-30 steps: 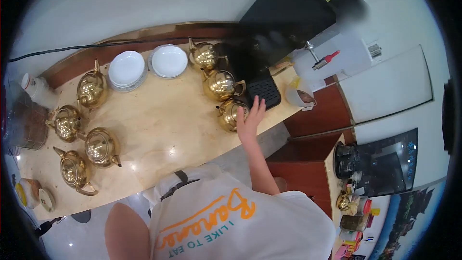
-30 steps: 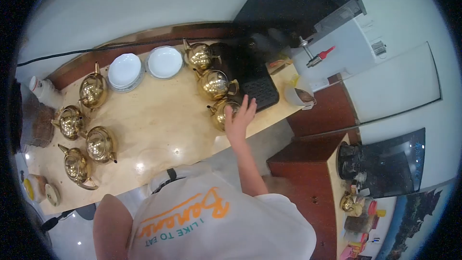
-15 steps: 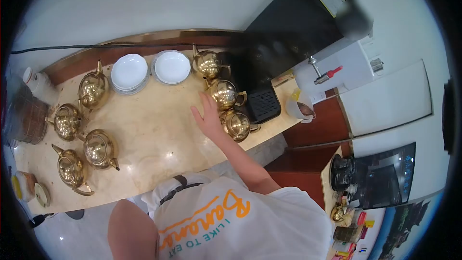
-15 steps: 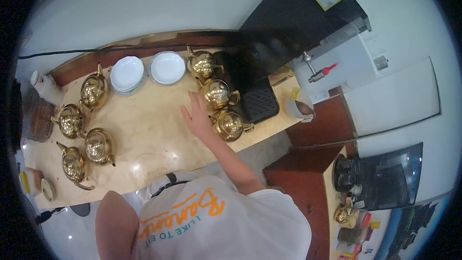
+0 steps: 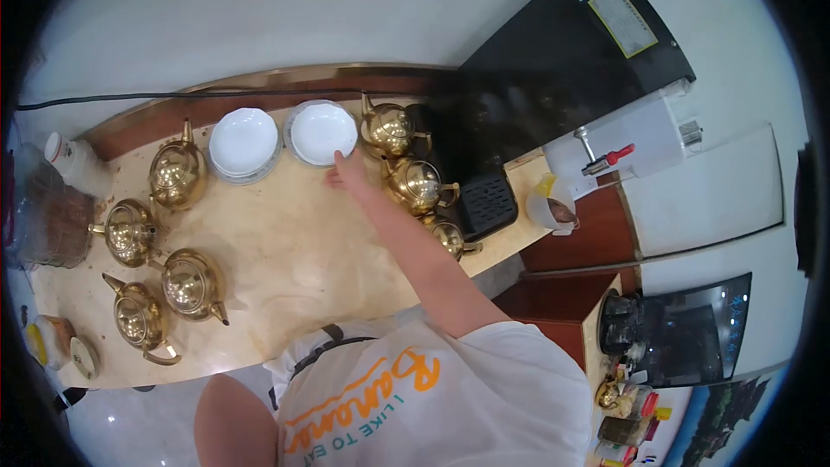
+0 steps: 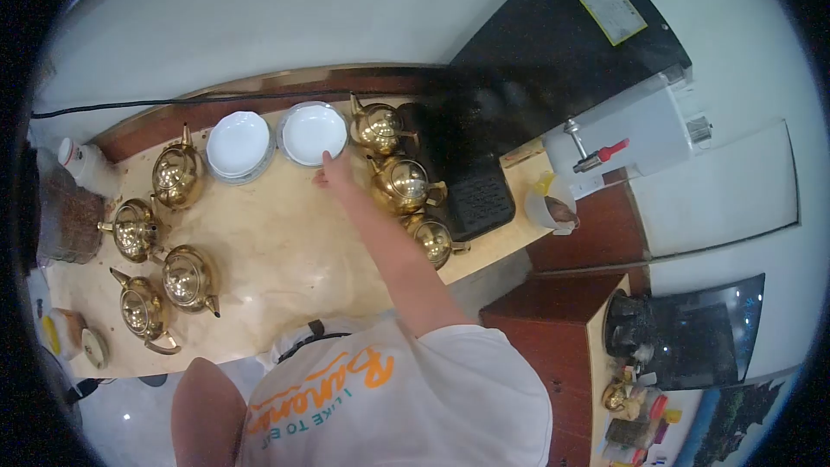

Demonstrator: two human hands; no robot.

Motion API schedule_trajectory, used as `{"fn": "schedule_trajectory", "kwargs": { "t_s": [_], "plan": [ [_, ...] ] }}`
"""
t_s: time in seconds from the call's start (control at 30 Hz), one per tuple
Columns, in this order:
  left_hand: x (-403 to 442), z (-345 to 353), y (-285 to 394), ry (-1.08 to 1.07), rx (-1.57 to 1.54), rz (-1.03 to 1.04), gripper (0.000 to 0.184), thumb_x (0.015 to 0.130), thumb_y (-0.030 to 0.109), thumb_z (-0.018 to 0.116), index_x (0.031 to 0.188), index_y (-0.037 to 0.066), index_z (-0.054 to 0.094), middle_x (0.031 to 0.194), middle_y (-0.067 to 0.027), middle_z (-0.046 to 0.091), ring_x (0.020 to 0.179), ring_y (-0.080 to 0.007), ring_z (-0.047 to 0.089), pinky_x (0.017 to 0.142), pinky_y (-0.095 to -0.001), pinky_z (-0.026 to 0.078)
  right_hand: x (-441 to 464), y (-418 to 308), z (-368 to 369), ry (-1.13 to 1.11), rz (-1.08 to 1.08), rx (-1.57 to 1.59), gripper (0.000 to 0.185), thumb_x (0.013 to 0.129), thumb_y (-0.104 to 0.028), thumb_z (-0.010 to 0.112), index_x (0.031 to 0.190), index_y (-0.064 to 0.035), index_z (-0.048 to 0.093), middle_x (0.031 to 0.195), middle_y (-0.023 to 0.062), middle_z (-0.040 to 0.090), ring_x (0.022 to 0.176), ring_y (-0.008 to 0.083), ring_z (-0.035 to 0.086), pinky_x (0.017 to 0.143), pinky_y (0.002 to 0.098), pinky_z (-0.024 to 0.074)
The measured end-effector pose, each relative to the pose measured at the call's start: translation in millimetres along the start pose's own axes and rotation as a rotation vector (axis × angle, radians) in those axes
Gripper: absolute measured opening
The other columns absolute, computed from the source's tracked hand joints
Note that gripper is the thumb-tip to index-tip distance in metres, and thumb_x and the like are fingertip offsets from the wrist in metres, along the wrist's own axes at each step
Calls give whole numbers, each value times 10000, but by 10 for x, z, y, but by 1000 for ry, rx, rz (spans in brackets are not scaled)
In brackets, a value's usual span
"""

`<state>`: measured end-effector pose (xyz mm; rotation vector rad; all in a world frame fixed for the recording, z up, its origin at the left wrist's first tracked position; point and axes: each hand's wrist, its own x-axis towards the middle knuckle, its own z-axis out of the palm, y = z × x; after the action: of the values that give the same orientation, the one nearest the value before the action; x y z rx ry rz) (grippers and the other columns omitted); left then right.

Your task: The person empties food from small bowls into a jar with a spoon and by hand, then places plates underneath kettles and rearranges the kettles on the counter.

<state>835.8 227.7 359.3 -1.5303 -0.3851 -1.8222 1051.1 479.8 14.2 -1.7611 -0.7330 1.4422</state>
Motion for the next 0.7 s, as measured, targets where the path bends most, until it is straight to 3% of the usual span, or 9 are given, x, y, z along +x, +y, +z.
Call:
{"fn": "schedule_trajectory", "kwargs": {
  "t_s": [0.1,0.2,0.33,0.4,0.53,0.7],
  "plan": [
    [-99,-49,-105,40,33,-55,460,860,209,491,1264,41,352,1289,-116,344,1150,-253,389,955,-409,309,17,-79,60,1,38,97,418,897,-191,480,1199,-177,192,854,218,571,665,314,631,545,413,555],
    [-364,-170,-197,80,77,-297,430,873,188,480,1255,29,363,1275,-119,370,1137,-247,411,949,-397,328,51,-47,96,-6,55,224,406,892,-102,442,1192,-183,180,930,244,548,686,338,633,556,435,566],
    [-1079,-225,-205,-151,215,-1021,391,890,158,465,1242,14,378,1256,-123,403,1119,-239,439,941,-381,353,101,-102,63,-45,69,243,436,858,9,371,1200,-173,169,1014,263,514,713,364,632,557,452,573],
    [-1552,-240,-128,-316,107,-1409,372,898,144,457,1236,6,385,1247,-124,420,1109,-235,453,937,-373,366,53,-129,52,-28,-5,167,550,800,75,317,1257,-164,128,1043,273,500,694,358,636,543,425,581],
    [-2479,-246,-59,-371,-231,-2159,306,906,236,460,1168,80,434,1169,-83,482,1038,-193,509,851,-330,412,-91,-122,82,36,-116,189,657,735,118,283,1311,-154,122,1087,257,492,633,353,635,495,399,577],
    [-3285,208,-390,-133,-157,-2442,340,886,350,478,1123,108,457,1127,-86,513,961,-238,553,789,-351,443,-227,-77,-1,-2,-140,296,650,744,116,281,1326,-146,159,1148,252,458,630,360,636,506,381,580]
  ]
}}
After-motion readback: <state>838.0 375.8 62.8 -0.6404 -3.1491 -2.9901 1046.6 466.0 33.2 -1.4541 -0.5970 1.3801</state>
